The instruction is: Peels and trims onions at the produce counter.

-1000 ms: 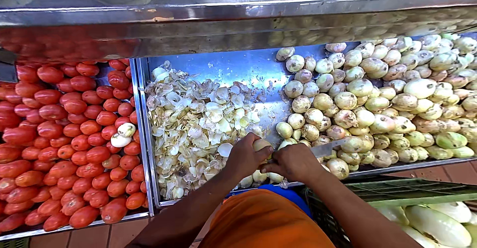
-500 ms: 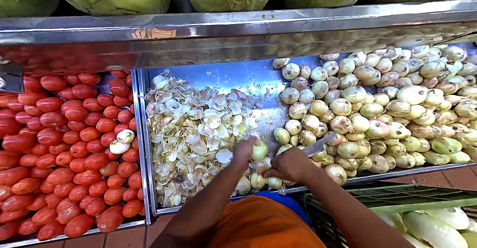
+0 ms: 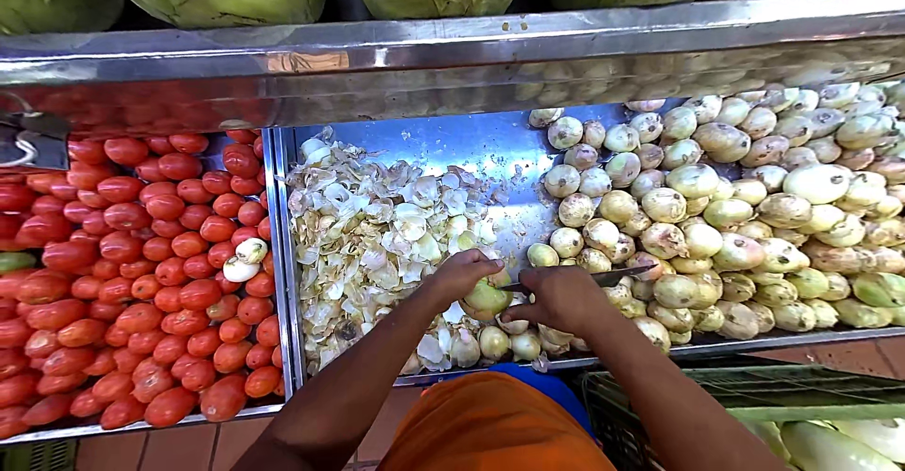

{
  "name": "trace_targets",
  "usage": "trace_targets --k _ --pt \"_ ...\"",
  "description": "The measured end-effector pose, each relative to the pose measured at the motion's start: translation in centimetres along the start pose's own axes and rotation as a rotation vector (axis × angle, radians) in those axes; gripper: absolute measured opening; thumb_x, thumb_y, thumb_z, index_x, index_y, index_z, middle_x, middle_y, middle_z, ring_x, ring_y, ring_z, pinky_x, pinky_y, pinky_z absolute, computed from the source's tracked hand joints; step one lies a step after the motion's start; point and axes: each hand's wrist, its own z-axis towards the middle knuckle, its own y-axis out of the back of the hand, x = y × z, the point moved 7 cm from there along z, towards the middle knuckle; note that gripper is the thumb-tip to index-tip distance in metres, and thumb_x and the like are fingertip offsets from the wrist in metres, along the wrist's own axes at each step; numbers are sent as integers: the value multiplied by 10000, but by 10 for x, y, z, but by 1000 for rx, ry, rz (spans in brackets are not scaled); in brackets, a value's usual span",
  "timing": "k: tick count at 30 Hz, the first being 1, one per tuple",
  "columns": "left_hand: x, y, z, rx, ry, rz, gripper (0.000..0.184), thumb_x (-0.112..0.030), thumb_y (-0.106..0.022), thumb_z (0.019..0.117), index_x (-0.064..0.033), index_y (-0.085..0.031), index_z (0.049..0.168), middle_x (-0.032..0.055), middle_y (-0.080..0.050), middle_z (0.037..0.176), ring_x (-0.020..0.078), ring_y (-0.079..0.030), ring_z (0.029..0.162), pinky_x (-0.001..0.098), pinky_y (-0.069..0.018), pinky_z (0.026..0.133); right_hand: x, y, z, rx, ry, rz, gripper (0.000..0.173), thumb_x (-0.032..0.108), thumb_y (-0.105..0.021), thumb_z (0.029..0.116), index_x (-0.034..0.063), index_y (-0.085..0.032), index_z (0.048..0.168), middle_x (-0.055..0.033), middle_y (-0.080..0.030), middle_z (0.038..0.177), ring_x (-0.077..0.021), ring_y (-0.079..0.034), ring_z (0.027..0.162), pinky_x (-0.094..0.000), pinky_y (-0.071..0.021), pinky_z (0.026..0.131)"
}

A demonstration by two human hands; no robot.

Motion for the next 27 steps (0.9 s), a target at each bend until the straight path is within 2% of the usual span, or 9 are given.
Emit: trace_targets --k 3,6,9,13,15,18,20,23,27 --pt "-3 -6 -2 33 80 75 468 -481 -600 1006 -24 -644 1094 186 -670 1028 297 -653 963 537 -526 864 4 0 2 -2 73 -61 762 915 -503 781 169 -659 787 -11 -615 655 -212 -662 664 -470 -524 610" --pt "4 -13 -6 67 218 -57 466 -434 -589 1008 -35 -637 1244 197 -679 1127 306 -670 1023 522 -547 893 6 -3 2 -118 174 -90 801 939 -414 797 169 -593 670 4 -536 550 -184 -613 555 -428 -489 524" --pt "19 -16 -3 49 316 -259 485 -473 -514 1028 -63 -621 1265 185 -682 1088 298 -680 912 469 -569 739 9 -8 1 -159 271 -109 780 872 -377 883 157 -581 649 -6 -522 537 -186 -602 529 -416 -475 495" --pt "33 1 17 -137 228 -728 398 -364 -417 1052 -51 -600 1217 156 -683 1022 269 -682 884 455 -574 766 38 -23 -13 -148 413 -37 760 820 -436 901 117 -604 665 -50 -562 563 -244 -627 547 -483 -500 505" --pt "34 12 22 -138 209 -839 497 -484 -358 1052 -90 -587 1250 148 -682 1050 270 -679 908 458 -568 773 49 -23 -19 -251 426 -16 716 778 -467 917 123 -601 661 -42 -552 552 -234 -619 520 -459 -499 472" --pt "32 24 15 -77 229 -704 740 -733 -309 996 -130 -565 1339 141 -673 1096 238 -658 863 393 -548 712 27 -11 -15 -222 19 97 521 593 -676 915 75 -718 871 -108 -692 734 -309 -709 684 -544 -576 601" --pt "31 30 9 -92 167 -639 647 -646 -429 1015 -121 -569 1367 146 -676 1140 242 -673 901 391 -560 746 3 -6 -8 -34 -341 161 554 616 -657 932 84 -685 1086 -150 -723 920 -379 -721 876 -614 -566 749" --pt "28 40 0 -170 63 -595 524 -371 -627 1008 -56 -471 1396 214 -649 1203 326 -681 1000 478 -582 829 -1 -5 -1 -43 -290 190 639 746 -581 902 113 -670 915 -76 -669 771 -287 -690 758 -550 -555 676" --pt "21 32 -12 -159 -18 -482 524 -268 -703 965 -60 -486 1395 210 -662 1169 316 -689 980 476 -585 838 19 -3 12 75 -202 87 723 834 -500 872 128 -656 868 -65 -646 742 -276 -684 761 -518 -543 671"
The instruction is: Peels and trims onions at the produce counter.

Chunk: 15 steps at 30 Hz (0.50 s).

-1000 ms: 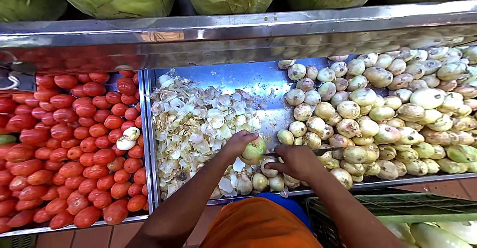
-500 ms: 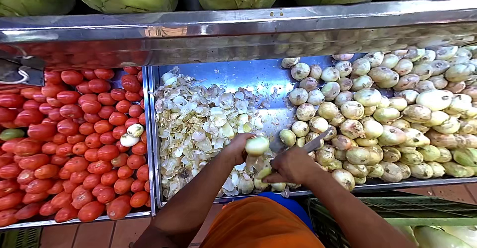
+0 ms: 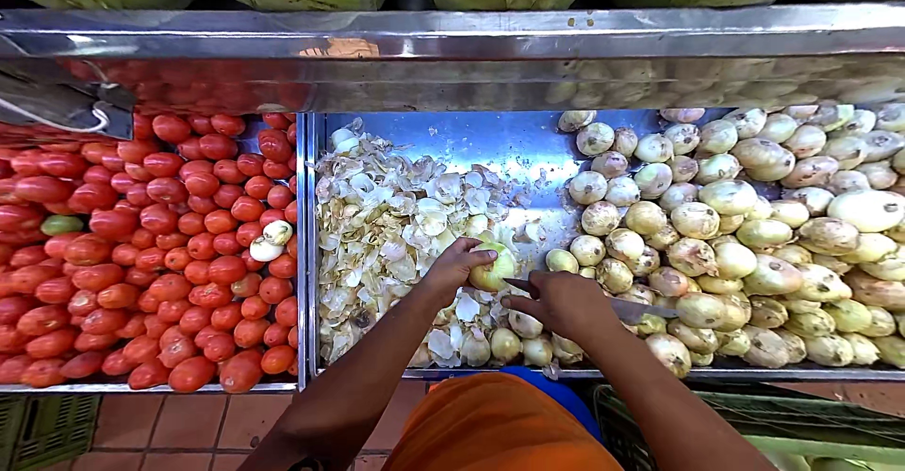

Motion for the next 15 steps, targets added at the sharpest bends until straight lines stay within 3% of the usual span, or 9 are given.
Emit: trace_targets --k 4,8,15 --pt "-1 -9 -11 -5 -32 77 438 -226 -729 949 -45 -603 1328 180 -692 1142 285 -694 996 468 -582 876 6 1 3 78 -62 -113 783 884 -458 842 127 -657 844 -87 -666 768 -298 -701 802 -520 -547 670" --pt "6 -18 -21 -41 -58 132 450 -201 -771 898 -48 -590 1280 168 -657 1181 290 -671 1024 491 -576 874 8 -3 5 183 -36 -162 815 904 -415 837 131 -675 833 -89 -677 794 -299 -702 839 -532 -548 699" --pt "27 -26 -11 -230 -67 310 414 -280 -833 841 -50 -639 1125 133 -698 977 256 -690 887 489 -579 801 5 -24 19 -56 312 -244 802 869 -313 904 152 -627 730 -44 -596 608 -254 -669 641 -487 -514 578"
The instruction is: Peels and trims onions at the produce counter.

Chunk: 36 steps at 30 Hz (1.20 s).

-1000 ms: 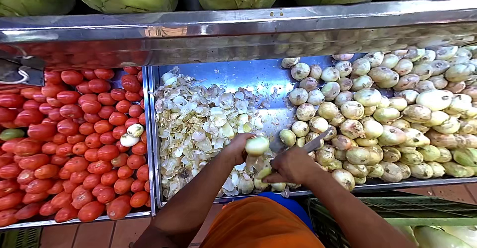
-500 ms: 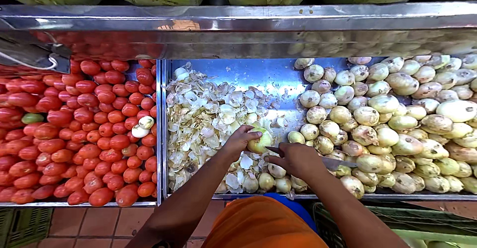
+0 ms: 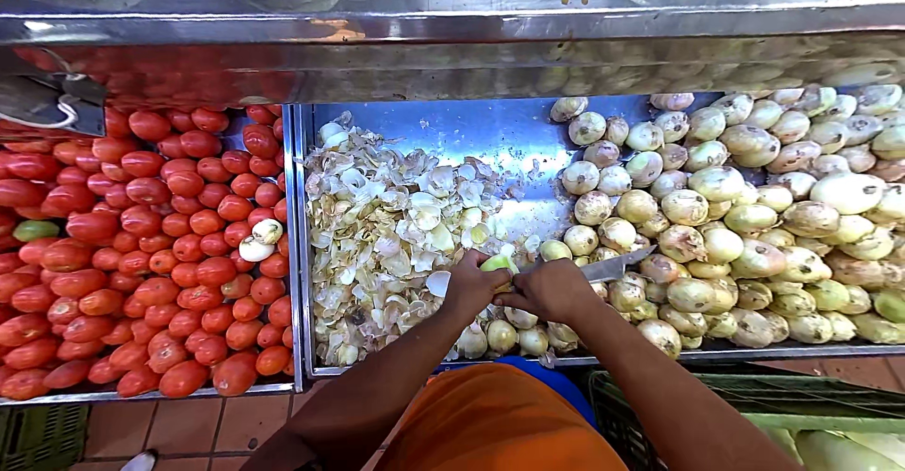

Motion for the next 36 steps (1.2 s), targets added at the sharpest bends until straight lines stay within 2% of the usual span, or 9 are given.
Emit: trace_targets --k 7,10,12,15,19,23,30,32,36 --pt "32 -20 27 -59 186 -175 475 -272 -791 849 -21 -562 1180 218 -660 1025 346 -682 882 541 -583 742 -13 -15 -3 5 45 -59 790 823 -261 951 144 -591 719 -43 -575 602 -245 -659 622 -464 -511 555" --pt "44 -20 42 -99 262 -371 454 -302 -680 930 26 -596 1232 239 -670 1108 370 -672 988 568 -562 828 0 -28 -11 127 110 14 791 809 -321 953 114 -667 797 -95 -651 690 -316 -698 732 -560 -551 673" --pt "39 -13 52 -61 305 -473 454 -358 -575 981 -13 -590 1275 221 -664 1159 355 -671 1012 555 -567 816 11 -34 -20 177 109 76 807 813 -329 949 88 -665 838 -128 -665 738 -352 -703 776 -592 -545 697" --pt "24 0 53 84 371 -495 477 -426 -490 1015 -72 -575 1323 198 -656 1207 331 -674 1022 516 -567 832 -7 -29 -22 157 -140 179 608 647 -499 1001 69 -686 977 -156 -711 881 -374 -716 887 -602 -555 762" --pt "18 19 48 98 331 -422 522 -490 -439 1024 -99 -580 1339 176 -656 1201 294 -663 946 457 -544 749 -36 -28 -29 286 -423 268 624 679 -584 944 102 -672 1164 -132 -720 1077 -341 -696 1052 -591 -545 897" --pt "2 22 31 160 255 -439 502 -469 -490 1045 -74 -578 1342 178 -668 1204 306 -674 1047 491 -564 874 -36 -6 -25 65 -359 365 592 724 -577 919 138 -660 937 -61 -665 815 -263 -684 808 -529 -556 717" --pt "-8 17 17 201 195 -404 449 -422 -490 1059 -88 -575 1347 184 -668 1200 315 -676 1051 499 -565 878 -24 22 -9 -145 -233 475 564 713 -581 921 155 -613 857 -9 -570 669 -201 -606 624 -471 -521 583" --pt "-9 19 16 222 187 -430 459 -417 -532 1055 -77 -550 1363 196 -664 1209 325 -687 1028 494 -579 864 -25 23 -12 -117 -290 516 594 753 -550 911 166 -619 856 -11 -562 644 -209 -602 618 -482 -518 583" --pt "-2 22 14 151 218 -447 450 -236 -698 973 -18 -457 1284 241 -652 1132 348 -696 938 487 -597 802 -13 19 -20 90 -381 322 675 814 -512 880 150 -632 864 -60 -620 718 -277 -667 743 -526 -534 659"
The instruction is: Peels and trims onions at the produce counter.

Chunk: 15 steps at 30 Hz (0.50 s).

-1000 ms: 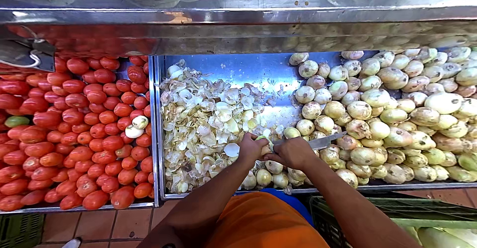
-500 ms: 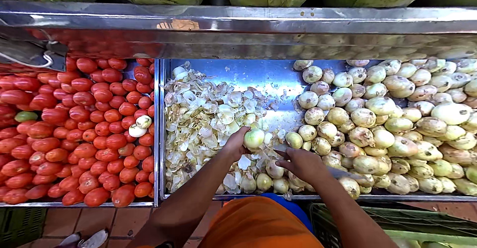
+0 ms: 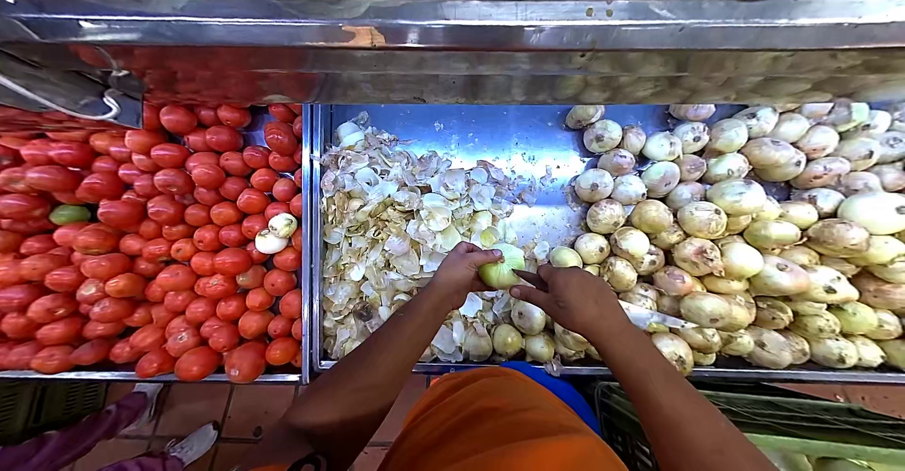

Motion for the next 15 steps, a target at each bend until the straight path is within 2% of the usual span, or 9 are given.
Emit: trace_targets --k 2,4,7,9,12,13,15 --pt "3 -1 1 -39 -5 7 505 -192 -741 929 -21 -439 1296 255 -648 1125 371 -694 933 510 -600 786 0 -3 0 46 -36 -80 705 823 -503 878 138 -667 907 -79 -666 793 -295 -692 824 -542 -548 714" --pt "5 -7 -2 -18 -18 22 550 -155 -735 918 -44 -425 1358 236 -618 1188 371 -678 986 523 -595 805 0 -7 1 75 -41 -113 724 826 -497 879 129 -688 927 -91 -689 837 -303 -702 867 -546 -555 740" --pt "8 -14 -6 27 -28 62 520 -132 -701 920 -70 -492 1392 202 -624 1251 345 -657 1066 513 -575 853 -1 -11 0 123 -40 -134 744 837 -487 875 119 -681 864 -100 -677 824 -307 -694 861 -544 -548 729" --pt "11 -17 -8 41 -32 82 498 -133 -699 917 -63 -520 1376 202 -650 1217 327 -669 1047 490 -577 859 1 -12 1 153 -38 -165 758 853 -475 866 124 -684 846 -98 -681 829 -303 -697 868 -544 -550 730" --pt "17 -22 -14 19 -62 115 479 -149 -739 905 -43 -532 1324 199 -667 1138 311 -687 955 472 -587 804 9 -17 5 124 57 -216 764 862 -430 877 139 -670 814 -79 -670 791 -284 -692 834 -527 -543 702" --pt "21 -23 -13 -5 -76 133 475 -165 -753 900 -36 -538 1304 197 -672 1102 303 -690 912 463 -589 772 13 -19 6 102 104 -238 765 853 -412 892 138 -675 822 -82 -673 782 -290 -697 827 -529 -543 698" --pt "26 -22 -6 -74 -85 120 483 -194 -766 884 -17 -550 1278 202 -679 1073 307 -686 918 477 -581 792 22 -27 6 93 191 -296 751 825 -398 922 137 -691 860 -99 -686 786 -321 -708 827 -553 -552 696"
